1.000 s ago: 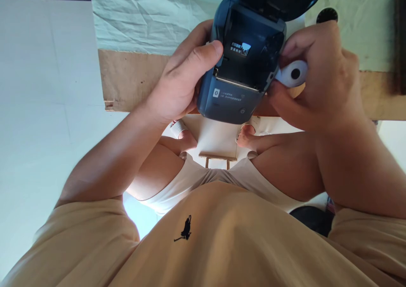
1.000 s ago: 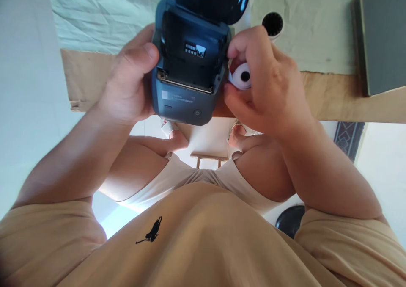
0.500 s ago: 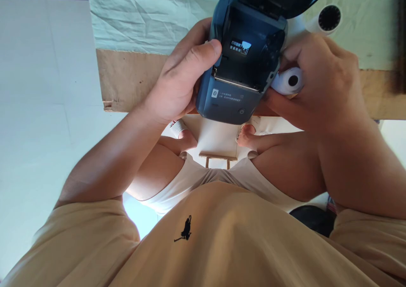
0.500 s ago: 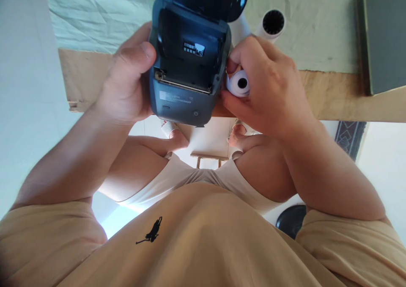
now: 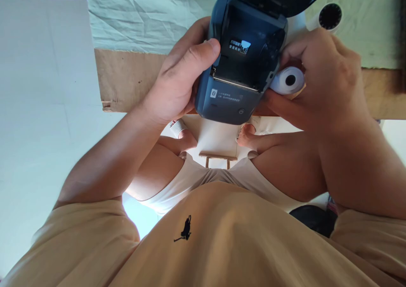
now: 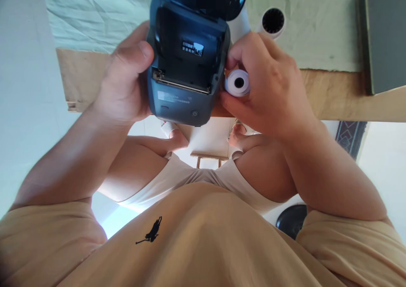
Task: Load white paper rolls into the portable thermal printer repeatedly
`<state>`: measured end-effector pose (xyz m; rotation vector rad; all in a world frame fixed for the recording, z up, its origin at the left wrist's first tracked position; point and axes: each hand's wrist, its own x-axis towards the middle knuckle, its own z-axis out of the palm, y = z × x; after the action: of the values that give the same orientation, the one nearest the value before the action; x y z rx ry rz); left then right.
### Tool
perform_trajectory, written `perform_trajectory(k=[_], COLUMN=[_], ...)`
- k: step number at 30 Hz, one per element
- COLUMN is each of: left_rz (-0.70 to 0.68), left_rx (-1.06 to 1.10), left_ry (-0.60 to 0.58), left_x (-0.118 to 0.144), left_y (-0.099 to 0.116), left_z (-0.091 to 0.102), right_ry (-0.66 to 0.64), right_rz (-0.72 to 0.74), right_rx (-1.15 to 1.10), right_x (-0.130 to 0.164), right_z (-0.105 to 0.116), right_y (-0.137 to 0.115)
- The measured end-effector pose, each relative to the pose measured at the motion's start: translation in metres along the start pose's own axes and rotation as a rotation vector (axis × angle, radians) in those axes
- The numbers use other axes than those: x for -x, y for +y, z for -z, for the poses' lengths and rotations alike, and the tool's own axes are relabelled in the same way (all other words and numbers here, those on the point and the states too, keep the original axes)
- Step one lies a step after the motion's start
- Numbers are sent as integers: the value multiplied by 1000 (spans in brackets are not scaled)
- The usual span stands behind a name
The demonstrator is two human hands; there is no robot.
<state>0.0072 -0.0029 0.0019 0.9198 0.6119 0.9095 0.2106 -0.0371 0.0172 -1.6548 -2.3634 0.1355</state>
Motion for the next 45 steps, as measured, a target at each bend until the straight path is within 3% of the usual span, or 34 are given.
perform_trajectory(k=[45], left_rz=[41], left_rx=[-88], left_ry=[44], left_x=[1], left_y=[1], left_z=[-2], right_ry=[-9], right_rz=[15], right_rx=[25], right_x=[0], right_z=[-1], right_y=[2])
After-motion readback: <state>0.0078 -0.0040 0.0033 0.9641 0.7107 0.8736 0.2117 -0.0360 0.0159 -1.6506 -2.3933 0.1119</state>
